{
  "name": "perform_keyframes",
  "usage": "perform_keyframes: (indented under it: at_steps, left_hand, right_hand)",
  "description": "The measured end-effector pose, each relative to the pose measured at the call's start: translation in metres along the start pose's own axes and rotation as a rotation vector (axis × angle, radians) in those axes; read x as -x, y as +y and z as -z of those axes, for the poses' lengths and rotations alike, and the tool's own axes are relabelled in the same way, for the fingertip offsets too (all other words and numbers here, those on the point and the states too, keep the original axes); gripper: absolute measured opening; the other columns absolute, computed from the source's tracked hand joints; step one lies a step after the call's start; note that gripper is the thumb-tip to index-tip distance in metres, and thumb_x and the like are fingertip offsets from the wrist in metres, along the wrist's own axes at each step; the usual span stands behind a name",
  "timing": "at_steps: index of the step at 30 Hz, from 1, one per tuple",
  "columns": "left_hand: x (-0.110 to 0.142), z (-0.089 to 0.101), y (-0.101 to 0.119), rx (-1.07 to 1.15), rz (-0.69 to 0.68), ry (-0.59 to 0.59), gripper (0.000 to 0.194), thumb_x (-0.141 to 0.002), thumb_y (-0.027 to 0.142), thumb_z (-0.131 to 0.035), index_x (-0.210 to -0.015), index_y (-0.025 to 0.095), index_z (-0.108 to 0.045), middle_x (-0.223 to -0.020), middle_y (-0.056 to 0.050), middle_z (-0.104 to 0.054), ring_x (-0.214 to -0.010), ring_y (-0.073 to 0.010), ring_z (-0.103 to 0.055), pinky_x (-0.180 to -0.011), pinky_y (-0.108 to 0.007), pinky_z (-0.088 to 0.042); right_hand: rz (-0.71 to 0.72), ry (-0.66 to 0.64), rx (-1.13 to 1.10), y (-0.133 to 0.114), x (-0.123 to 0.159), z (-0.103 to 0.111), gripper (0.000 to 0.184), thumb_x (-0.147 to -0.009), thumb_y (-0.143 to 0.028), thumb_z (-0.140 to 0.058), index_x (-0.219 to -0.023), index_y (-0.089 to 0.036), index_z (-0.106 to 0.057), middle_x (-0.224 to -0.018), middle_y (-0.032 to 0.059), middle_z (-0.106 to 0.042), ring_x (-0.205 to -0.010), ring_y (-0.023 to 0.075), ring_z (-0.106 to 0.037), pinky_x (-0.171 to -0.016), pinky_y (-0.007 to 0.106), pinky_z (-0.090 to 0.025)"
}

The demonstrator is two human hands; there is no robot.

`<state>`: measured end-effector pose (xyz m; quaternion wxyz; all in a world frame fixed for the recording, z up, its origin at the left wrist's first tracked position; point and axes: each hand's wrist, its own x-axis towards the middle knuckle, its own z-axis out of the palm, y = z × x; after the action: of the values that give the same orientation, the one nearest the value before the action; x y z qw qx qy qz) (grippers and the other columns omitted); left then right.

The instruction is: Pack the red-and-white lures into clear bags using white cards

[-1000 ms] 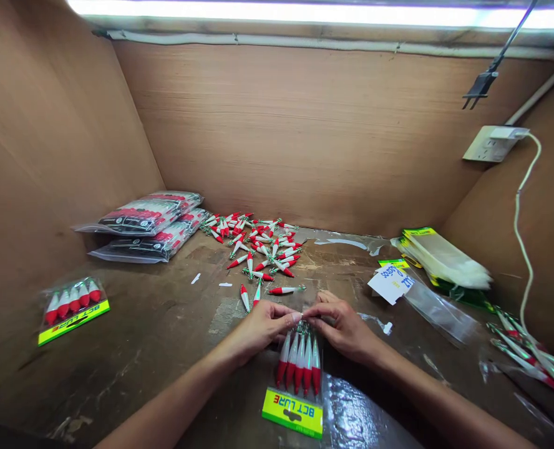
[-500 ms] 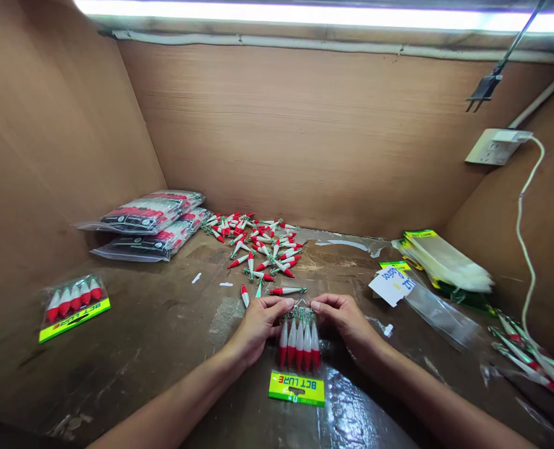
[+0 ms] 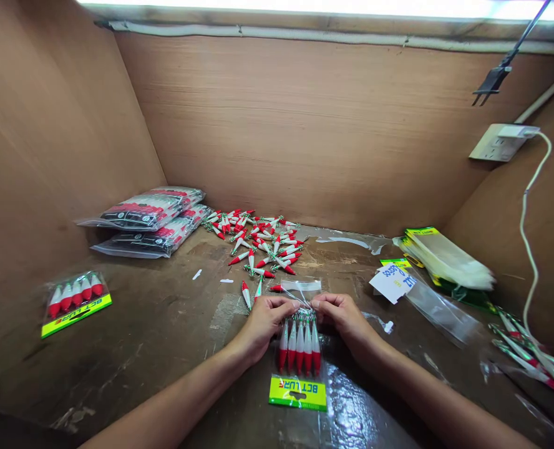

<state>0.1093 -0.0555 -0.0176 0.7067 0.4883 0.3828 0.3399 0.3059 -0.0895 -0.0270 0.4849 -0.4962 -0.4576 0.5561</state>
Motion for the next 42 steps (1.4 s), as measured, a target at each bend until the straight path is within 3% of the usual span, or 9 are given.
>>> perform_keyframes:
  at_steps: [10, 25, 34, 37, 40, 42]
  left_hand:
    - [-0.001, -0.001, 0.000, 0.028, -0.065, 0.017, 0.031, -0.070, 0.039, -0.083, -0.083, 0.012, -0.074, -0.076, -0.004, -0.069, -0.066, -0.0135, -0.059, -0.065, -0.024, -0.043]
    - [-0.004, 0.001, -0.003, 0.122, -0.004, -0.021, 0.039, -0.070, 0.045, -0.083, -0.090, 0.012, -0.076, -0.088, -0.010, -0.074, -0.073, -0.0184, -0.066, -0.068, -0.027, -0.047]
    - [-0.005, 0.003, -0.001, -0.121, -0.176, 0.070, 0.036, -0.077, 0.043, -0.076, -0.099, 0.015, -0.079, -0.094, -0.008, -0.076, -0.078, -0.0176, -0.063, -0.070, -0.025, -0.043]
    - [-0.004, 0.002, 0.002, -0.160, -0.195, 0.066, 0.033, -0.079, 0.042, -0.074, -0.096, 0.014, -0.079, -0.091, -0.008, -0.077, -0.076, -0.0183, -0.063, -0.070, -0.026, -0.044]
    - [-0.003, 0.001, 0.002, -0.206, -0.228, 0.096, 0.033, -0.080, 0.041, -0.073, -0.098, 0.014, -0.079, -0.093, -0.009, -0.077, -0.078, -0.0203, -0.065, -0.072, -0.027, -0.045]
    - [-0.002, 0.000, 0.002, -0.267, -0.282, 0.101, 0.031, -0.082, 0.039, -0.071, -0.100, 0.015, -0.079, -0.095, -0.009, -0.077, -0.082, -0.0224, -0.066, -0.075, -0.029, -0.047]
  right_hand:
    - [-0.084, -0.021, -0.090, -0.003, 0.002, -0.004, 0.042, -0.067, -0.051, -0.082, -0.077, -0.013, -0.067, -0.068, 0.0031, -0.065, -0.059, 0.0130, -0.057, -0.063, 0.028, -0.045]
    - [-0.104, -0.051, -0.156, -0.001, 0.000, 0.002, 0.033, -0.066, -0.041, -0.084, -0.073, -0.012, -0.069, -0.068, 0.0045, -0.067, -0.061, 0.0140, -0.059, -0.066, 0.029, -0.047]
    - [-0.074, -0.080, 0.011, -0.006, -0.001, 0.009, 0.027, -0.074, -0.037, -0.077, -0.070, -0.013, -0.067, -0.068, 0.0026, -0.063, -0.060, 0.0127, -0.055, -0.063, 0.027, -0.046]
    - [0.097, 0.072, 0.261, -0.012, 0.002, 0.011, 0.026, -0.079, -0.039, -0.072, -0.087, -0.014, -0.071, -0.083, 0.0071, -0.067, -0.072, 0.0181, -0.060, -0.070, 0.033, -0.050]
    - [0.512, 0.319, 0.625, -0.024, 0.010, 0.006, 0.030, -0.086, -0.032, -0.066, -0.114, -0.021, -0.069, -0.110, 0.0100, -0.063, -0.097, 0.0237, -0.060, -0.086, 0.039, -0.050]
    - [0.716, 0.301, 0.818, -0.033, 0.014, -0.003, 0.030, -0.092, -0.026, -0.060, -0.121, -0.024, -0.066, -0.113, 0.0100, -0.061, -0.103, 0.0238, -0.058, -0.089, 0.039, -0.049]
